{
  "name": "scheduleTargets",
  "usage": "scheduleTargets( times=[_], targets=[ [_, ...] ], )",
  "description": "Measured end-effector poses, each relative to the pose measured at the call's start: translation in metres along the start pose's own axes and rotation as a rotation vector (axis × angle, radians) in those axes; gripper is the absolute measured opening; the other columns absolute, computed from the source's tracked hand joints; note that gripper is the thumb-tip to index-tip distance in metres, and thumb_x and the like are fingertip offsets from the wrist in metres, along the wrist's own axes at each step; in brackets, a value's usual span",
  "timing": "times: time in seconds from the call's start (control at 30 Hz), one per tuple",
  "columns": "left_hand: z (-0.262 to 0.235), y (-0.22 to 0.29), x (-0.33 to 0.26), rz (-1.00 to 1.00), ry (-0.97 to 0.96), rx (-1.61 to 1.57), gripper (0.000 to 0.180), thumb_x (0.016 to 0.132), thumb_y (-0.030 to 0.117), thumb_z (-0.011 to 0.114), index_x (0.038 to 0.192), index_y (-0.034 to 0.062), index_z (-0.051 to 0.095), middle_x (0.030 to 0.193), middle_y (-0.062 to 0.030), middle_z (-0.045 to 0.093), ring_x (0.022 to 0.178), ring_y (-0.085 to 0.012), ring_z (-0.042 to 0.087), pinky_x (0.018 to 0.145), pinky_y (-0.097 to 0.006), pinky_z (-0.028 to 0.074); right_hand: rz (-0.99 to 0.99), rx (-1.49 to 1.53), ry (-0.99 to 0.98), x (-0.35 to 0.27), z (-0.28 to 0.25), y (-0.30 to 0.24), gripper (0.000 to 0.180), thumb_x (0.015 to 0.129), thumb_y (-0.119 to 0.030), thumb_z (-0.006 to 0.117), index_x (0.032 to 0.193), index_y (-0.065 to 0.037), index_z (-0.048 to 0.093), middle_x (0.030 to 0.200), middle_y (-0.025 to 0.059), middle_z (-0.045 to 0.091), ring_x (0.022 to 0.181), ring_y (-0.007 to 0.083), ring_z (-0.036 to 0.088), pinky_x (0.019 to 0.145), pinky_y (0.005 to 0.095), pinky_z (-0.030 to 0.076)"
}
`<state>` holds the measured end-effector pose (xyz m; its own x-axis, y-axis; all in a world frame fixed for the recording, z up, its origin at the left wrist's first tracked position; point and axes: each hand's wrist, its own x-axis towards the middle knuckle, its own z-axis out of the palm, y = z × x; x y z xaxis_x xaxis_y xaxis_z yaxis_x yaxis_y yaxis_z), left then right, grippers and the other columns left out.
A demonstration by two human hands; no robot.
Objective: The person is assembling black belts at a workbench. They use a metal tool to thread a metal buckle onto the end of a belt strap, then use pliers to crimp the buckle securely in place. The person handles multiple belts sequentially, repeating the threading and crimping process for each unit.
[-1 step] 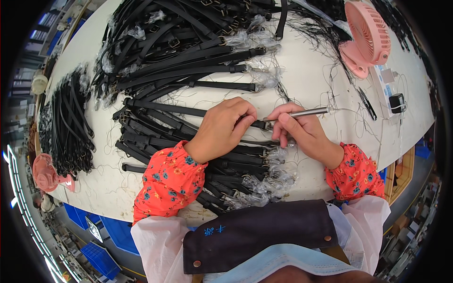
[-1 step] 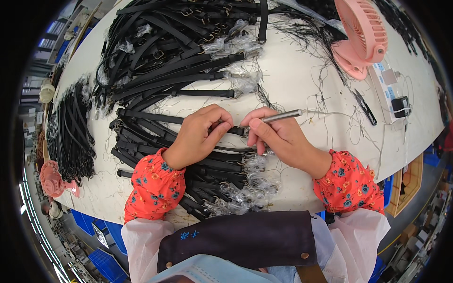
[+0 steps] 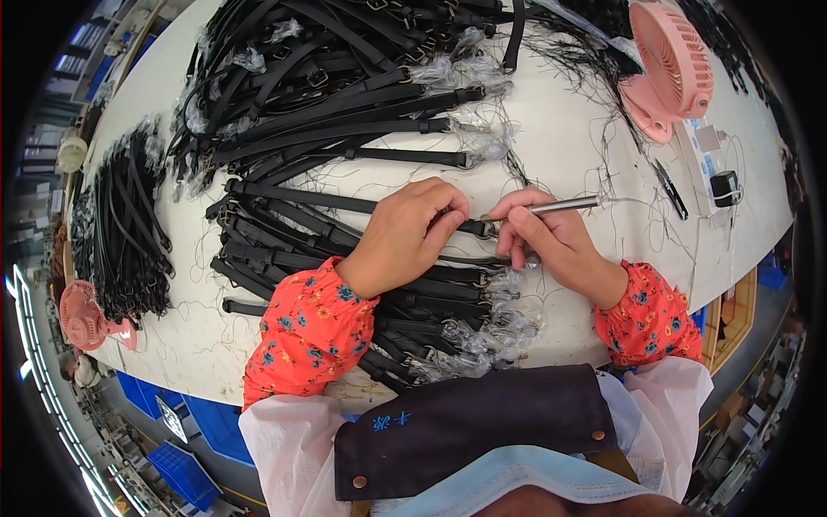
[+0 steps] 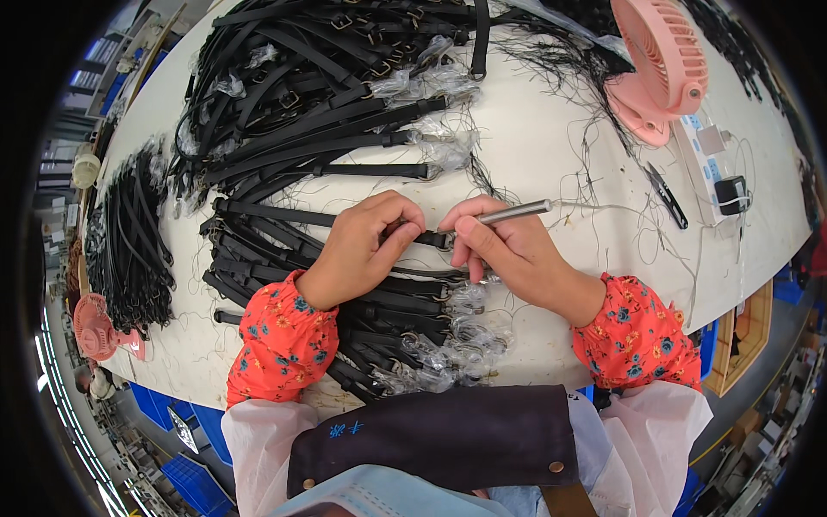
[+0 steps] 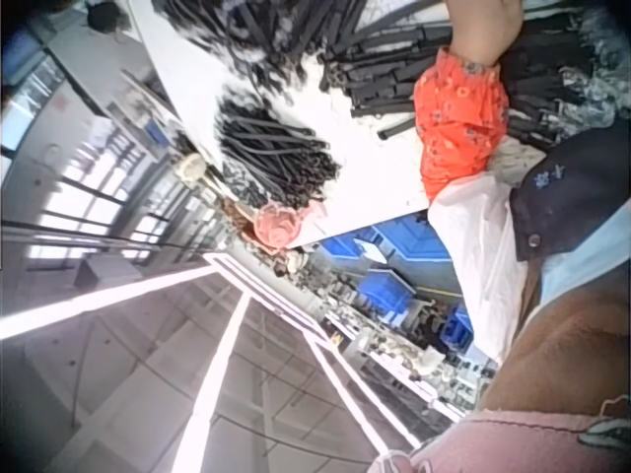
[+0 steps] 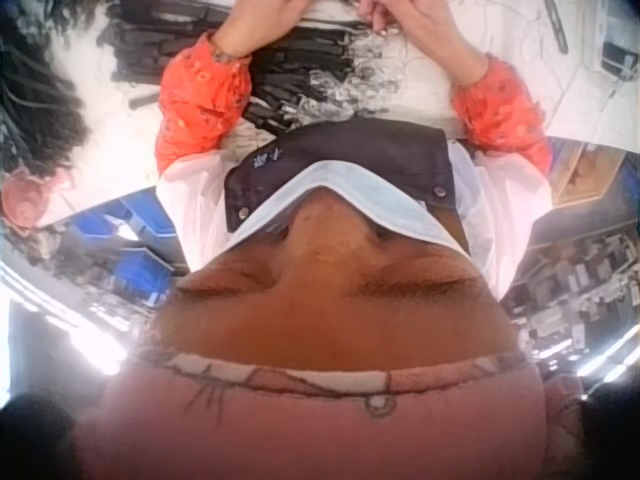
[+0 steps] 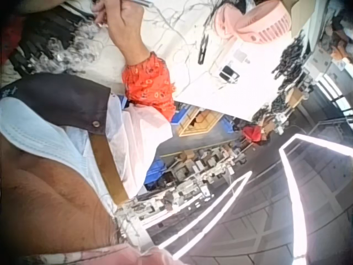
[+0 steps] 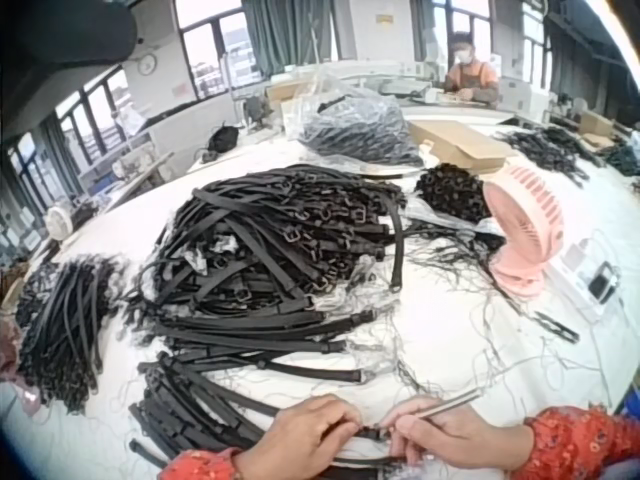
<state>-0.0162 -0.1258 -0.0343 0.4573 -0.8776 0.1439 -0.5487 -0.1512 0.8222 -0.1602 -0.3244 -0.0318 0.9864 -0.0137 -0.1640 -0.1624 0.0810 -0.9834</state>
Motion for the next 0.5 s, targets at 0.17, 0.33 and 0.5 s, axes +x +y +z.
scheduleTargets(
  times=[0.17, 0.33, 0.5],
  targets=[
    [-0.001, 0.004, -0.004, -0.062, 0.028, 0.030, 0.007, 0.091, 0.003, 0.066, 0.097, 0.0018, 0.066, 0.085, -0.0106, 0.062, 0.073, -0.0234, 0.060, 0.066, -0.034, 0.047, -0.012, 0.010, -0.001, -0.001, 0.000, 0.000, 0.029, 0.110, -0.027, 0.046, 0.118, -0.003, 0.061, 0.083, 0.0045, 0.066, 0.062, 0.0068, 0.060, 0.057, 0.0208, 0.045],
    [-0.017, 0.004, -0.007, -0.009, -0.312, 0.021, 0.005, 0.088, 0.006, 0.073, 0.092, 0.0034, 0.072, 0.081, -0.0103, 0.066, 0.071, -0.0243, 0.062, 0.065, -0.033, 0.048, -0.130, 0.019, 0.019, -0.004, -0.001, 0.006, 0.026, 0.110, -0.021, 0.046, 0.120, -0.003, 0.060, 0.087, 0.0062, 0.066, 0.067, 0.0077, 0.060, 0.061, 0.0220, 0.047],
    [-0.031, 0.015, 0.003, -0.150, -0.407, 0.116, 0.023, 0.086, 0.006, 0.073, 0.108, 0.0048, 0.071, 0.105, -0.0128, 0.069, 0.096, -0.0283, 0.065, 0.080, -0.037, 0.050, -0.265, -0.085, 0.033, -0.003, -0.003, 0.004, 0.024, 0.110, -0.019, 0.046, 0.121, -0.003, 0.060, 0.089, 0.0067, 0.066, 0.069, 0.0080, 0.061, 0.065, 0.0235, 0.051]
  ],
)
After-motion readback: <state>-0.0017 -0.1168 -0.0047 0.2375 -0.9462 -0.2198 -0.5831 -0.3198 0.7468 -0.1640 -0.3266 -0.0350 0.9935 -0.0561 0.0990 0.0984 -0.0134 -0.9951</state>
